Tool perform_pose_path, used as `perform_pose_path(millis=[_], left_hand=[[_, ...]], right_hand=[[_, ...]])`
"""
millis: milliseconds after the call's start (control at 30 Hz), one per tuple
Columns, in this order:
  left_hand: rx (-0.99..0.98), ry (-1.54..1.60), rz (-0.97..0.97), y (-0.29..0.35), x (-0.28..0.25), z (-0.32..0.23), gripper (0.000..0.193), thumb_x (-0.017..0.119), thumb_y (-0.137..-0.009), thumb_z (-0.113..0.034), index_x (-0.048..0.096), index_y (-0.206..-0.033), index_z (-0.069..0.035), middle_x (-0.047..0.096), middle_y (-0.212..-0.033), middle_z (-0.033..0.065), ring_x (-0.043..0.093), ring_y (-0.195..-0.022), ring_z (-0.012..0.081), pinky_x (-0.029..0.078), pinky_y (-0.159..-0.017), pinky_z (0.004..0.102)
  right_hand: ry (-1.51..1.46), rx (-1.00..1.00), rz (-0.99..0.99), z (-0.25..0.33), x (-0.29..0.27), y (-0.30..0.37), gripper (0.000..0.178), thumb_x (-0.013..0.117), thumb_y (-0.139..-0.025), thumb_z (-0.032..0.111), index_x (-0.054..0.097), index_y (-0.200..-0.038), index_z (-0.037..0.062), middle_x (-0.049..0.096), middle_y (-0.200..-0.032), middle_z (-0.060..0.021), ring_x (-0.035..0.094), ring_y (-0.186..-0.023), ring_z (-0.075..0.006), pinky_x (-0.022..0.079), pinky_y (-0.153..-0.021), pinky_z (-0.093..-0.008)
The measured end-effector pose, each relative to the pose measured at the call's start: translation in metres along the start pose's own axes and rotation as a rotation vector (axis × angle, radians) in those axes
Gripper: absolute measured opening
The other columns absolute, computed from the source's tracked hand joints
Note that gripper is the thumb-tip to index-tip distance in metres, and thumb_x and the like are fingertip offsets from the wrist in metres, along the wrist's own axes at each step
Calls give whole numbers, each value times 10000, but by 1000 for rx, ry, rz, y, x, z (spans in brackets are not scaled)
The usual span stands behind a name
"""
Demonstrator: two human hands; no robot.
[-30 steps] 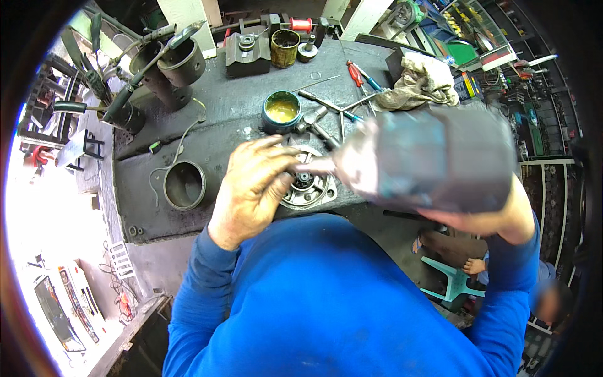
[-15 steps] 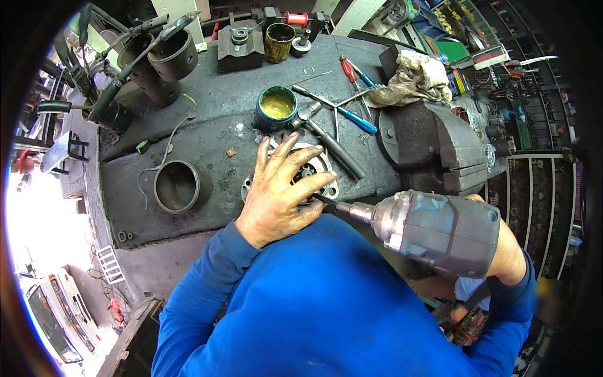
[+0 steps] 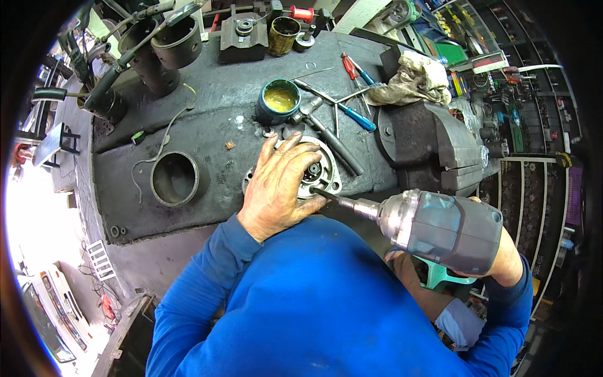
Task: The person wipes a mechanical part with a cloth, then uses a cordless impact driver to tighten bolts on the part. The person handles the part with both hands, repositions it on the workbench, and continues tightening.
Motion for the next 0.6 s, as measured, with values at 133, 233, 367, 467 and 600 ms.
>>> perform_pose_path(millis=[133,233,367,467,600], left_hand=[[-7,7,-4,2,0,1,847,957,-640,-248,563,-1377,-109,625,-1431,115,513,-1448,371,262,-1255,605],[-13,9,-17,2,0,2,844,958,-640,-254,569,-1374,-111,627,-1425,111,517,-1444,367,269,-1253,602],[-32,12,-4,0,2,2,841,959,-641,-255,570,-1373,-114,628,-1414,113,518,-1442,366,273,-1250,609],[-32,-82,13,-2,3,-2,855,963,-613,-271,586,-1362,-102,619,-1437,129,485,-1474,382,259,-1258,616],[-137,-369,11,1,1,-4,923,950,-610,-356,578,-1415,-102,560,-1504,140,436,-1497,395,280,-1237,612]], right_hand=[[-50,43,44,6,-9,-11,494,756,-827,235,720,-1320,218,715,-1354,-46,711,-1202,-296,579,-987,-446],[26,-12,98,15,-18,-23,513,756,-818,233,717,-1329,224,710,-1363,-43,706,-1218,-292,582,-989,-439],[15,-53,93,21,-28,-33,509,752,-819,227,716,-1327,214,711,-1359,-47,701,-1229,-288,589,-977,-427],[-15,-62,101,22,-32,-42,475,762,-808,226,721,-1279,187,715,-1277,-52,712,-1146,-280,598,-928,-406],[-115,37,124,21,-48,-65,431,816,-740,252,741,-1143,120,729,-1001,-78,738,-889,-280,607,-799,-358]])
Point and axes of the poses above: each hand's wrist, its own y-axis away from the middle knuckle, its own x-axis out of the palm, z = x × y, the point moved 6 cm from there along -y, towards the middle knuckle
